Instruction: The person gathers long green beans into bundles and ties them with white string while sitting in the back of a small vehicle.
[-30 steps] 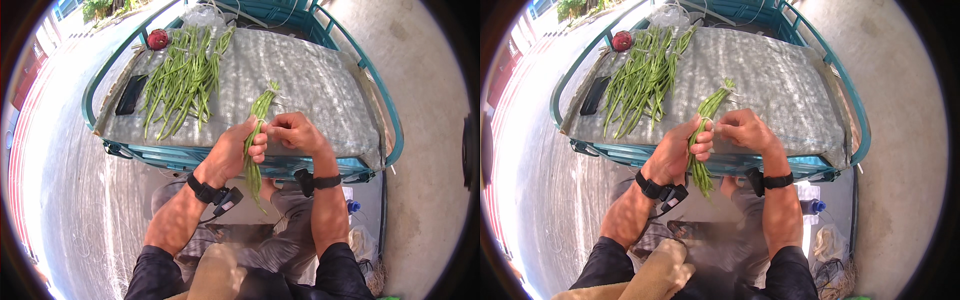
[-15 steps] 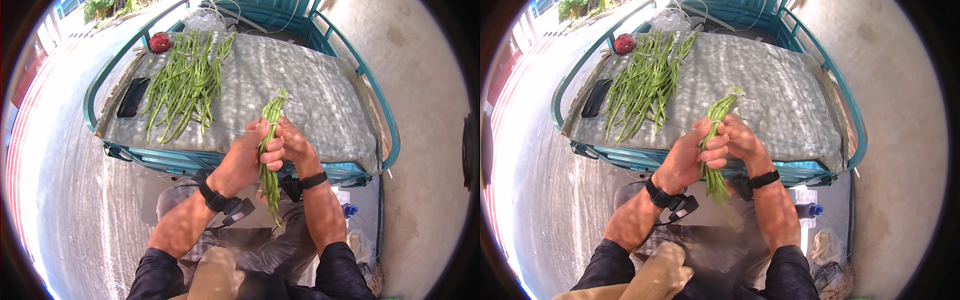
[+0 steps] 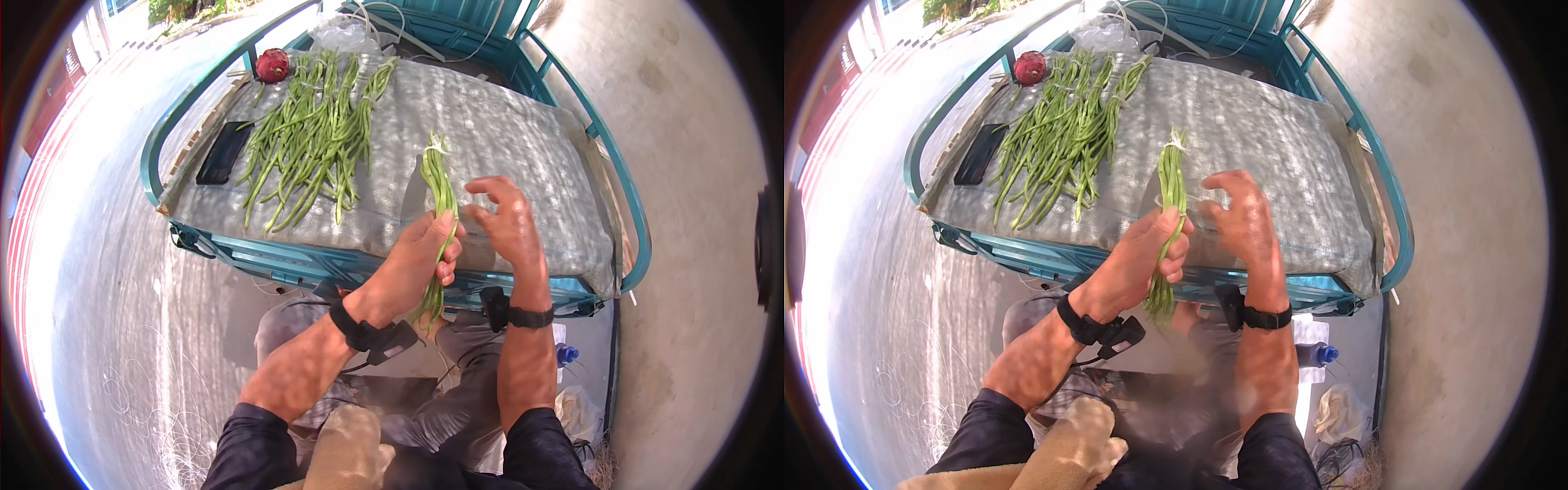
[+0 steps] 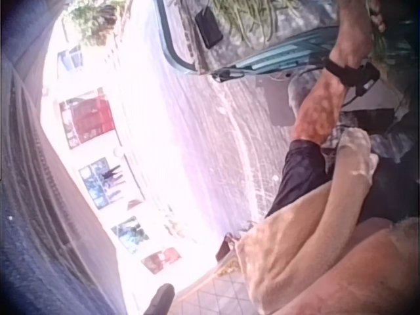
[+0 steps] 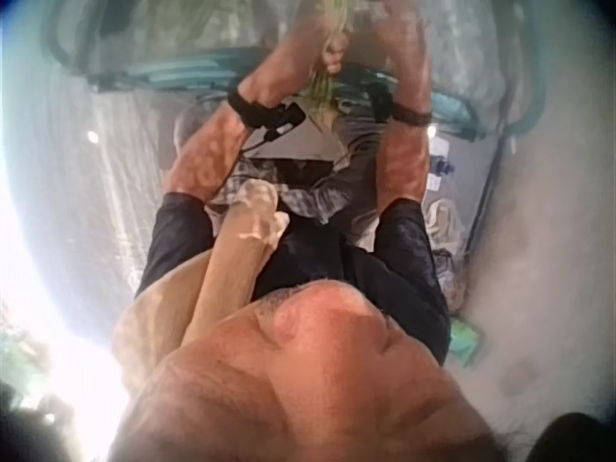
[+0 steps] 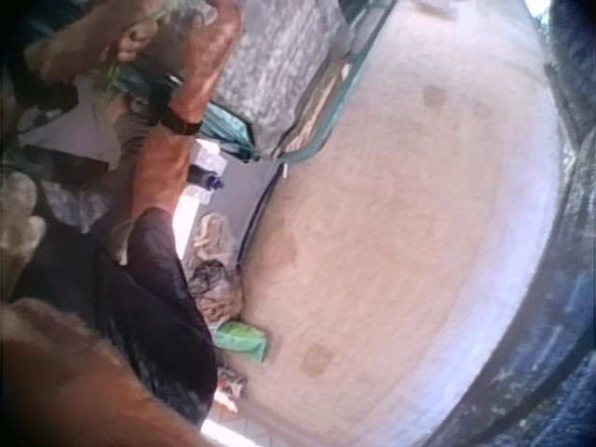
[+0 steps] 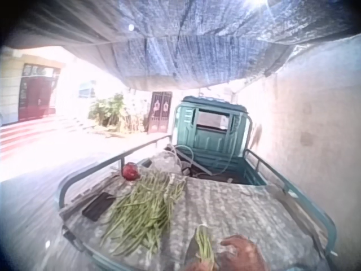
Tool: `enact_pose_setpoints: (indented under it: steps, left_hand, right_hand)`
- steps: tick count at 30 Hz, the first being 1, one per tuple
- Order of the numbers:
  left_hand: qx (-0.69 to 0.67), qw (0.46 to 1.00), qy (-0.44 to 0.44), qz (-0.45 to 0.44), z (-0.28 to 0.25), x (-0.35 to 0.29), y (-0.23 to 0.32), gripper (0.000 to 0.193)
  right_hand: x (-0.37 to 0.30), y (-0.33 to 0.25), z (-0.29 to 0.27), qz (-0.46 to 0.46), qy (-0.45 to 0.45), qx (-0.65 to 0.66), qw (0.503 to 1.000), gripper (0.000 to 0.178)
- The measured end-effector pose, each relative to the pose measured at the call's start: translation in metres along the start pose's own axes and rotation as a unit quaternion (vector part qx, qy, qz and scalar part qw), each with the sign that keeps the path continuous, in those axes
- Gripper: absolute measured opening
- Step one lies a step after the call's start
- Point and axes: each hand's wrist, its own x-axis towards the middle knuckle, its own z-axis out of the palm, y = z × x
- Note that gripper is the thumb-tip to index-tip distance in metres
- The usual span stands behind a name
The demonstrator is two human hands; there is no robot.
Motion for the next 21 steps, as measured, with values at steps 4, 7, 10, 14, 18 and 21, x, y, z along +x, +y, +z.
enact_pose_setpoints:
  steps: [4,7,10,14,18,21]
  left_hand:
    - [0.050,0.998,0.037,-0.017,0.001,0.005,-0.015,0.037]
    - [0.124,0.991,0.044,-0.008,0.000,0.007,-0.031,0.035]
    - [0.163,0.985,0.049,-0.035,0.006,0.006,-0.040,0.033]
    - [-0.022,0.994,-0.040,0.101,-0.005,0.029,-0.096,0.030]
    - [-0.119,0.989,0.024,0.086,-0.013,0.037,-0.106,0.030]
    - [0.046,0.993,-0.022,0.102,-0.021,0.024,-0.087,0.032]
  right_hand:
    - [0.016,-0.024,-0.029,0.150,0.059,0.026,0.987,0.014]
    - [0.022,-0.053,-0.022,0.120,-0.057,0.099,0.986,0.017]
    - [0.018,-0.062,-0.008,0.012,-0.134,-0.010,0.991,0.018]
    - [0.007,-0.070,-0.002,-0.014,-0.125,-0.103,0.987,0.021]
    - [0.004,-0.059,0.012,0.007,-0.172,-0.164,0.971,0.026]
    - [0.010,-0.053,0.011,0.046,-0.185,-0.063,0.980,0.027]
